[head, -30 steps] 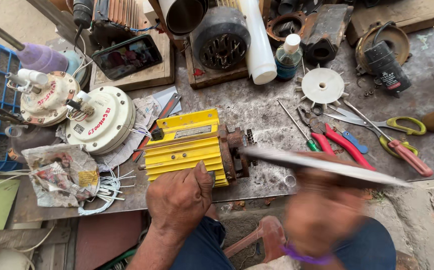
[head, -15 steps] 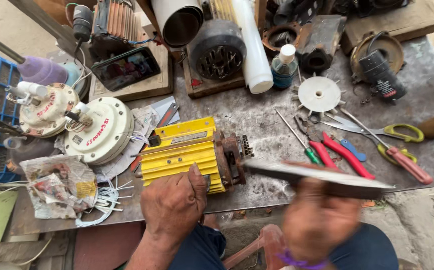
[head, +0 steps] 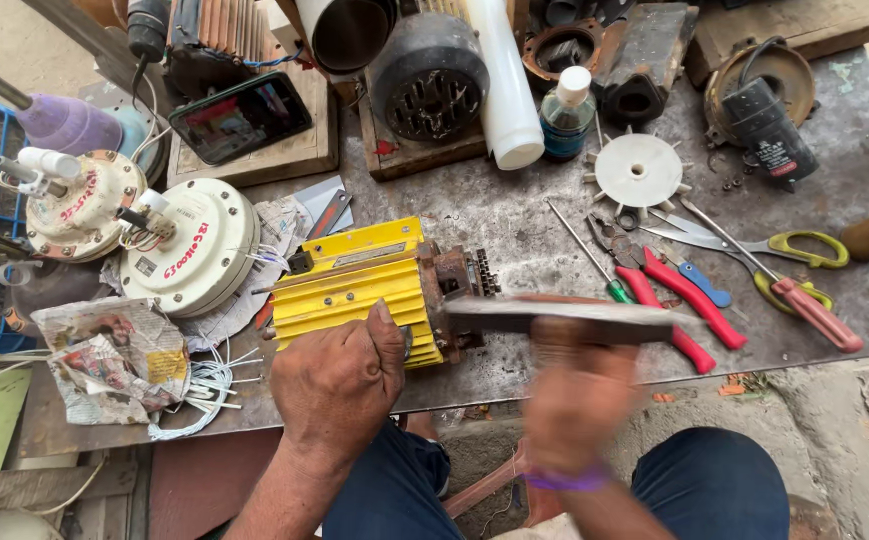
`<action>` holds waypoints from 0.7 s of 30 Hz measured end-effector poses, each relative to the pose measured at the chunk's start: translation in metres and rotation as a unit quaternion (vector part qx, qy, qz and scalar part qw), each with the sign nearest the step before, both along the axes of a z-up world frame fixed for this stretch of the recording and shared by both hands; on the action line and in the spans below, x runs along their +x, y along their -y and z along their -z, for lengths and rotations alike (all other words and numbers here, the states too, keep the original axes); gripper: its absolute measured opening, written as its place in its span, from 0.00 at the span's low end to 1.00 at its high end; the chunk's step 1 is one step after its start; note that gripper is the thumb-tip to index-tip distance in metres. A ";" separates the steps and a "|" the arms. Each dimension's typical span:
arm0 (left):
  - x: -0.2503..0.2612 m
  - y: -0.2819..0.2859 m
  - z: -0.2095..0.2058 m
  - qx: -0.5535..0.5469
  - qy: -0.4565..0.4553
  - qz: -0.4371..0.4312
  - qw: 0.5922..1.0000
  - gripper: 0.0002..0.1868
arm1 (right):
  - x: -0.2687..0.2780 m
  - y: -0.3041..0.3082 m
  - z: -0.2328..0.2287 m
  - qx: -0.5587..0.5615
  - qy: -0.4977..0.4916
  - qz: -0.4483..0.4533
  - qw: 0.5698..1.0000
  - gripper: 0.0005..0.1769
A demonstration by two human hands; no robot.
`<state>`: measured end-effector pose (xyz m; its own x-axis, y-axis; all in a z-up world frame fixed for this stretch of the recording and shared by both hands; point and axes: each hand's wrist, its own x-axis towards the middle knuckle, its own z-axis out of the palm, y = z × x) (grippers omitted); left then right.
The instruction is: The person uses a flat metal bar to tap and adjust the internal components of a yellow motor stator. They then pick up a motor rotor and insert it into the stator, tapping it into place with the metal bar. Finally, they attach a circular metal end cap to the motor assembly.
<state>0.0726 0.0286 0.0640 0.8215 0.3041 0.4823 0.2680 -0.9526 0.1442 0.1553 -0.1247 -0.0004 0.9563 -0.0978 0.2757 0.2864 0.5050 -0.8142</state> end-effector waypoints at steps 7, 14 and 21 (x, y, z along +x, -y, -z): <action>-0.001 -0.003 0.003 0.014 0.001 -0.014 1.000 0.28 | -0.004 0.012 0.008 0.042 -0.063 -0.040 0.996 0.08; -0.003 -0.001 0.000 0.007 0.016 -0.019 1.000 0.28 | -0.009 0.001 0.001 0.061 -0.109 -0.064 0.990 0.12; -0.034 0.023 0.020 0.020 0.061 0.028 0.998 0.23 | 0.022 0.050 -0.020 0.071 -0.127 -0.061 0.987 0.11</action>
<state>0.0387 0.0057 0.0437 0.7717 0.2374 0.5901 0.1963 -0.9713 0.1341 0.1771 -0.1742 0.0194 0.9999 0.0015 0.0169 0.0121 0.6368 -0.7710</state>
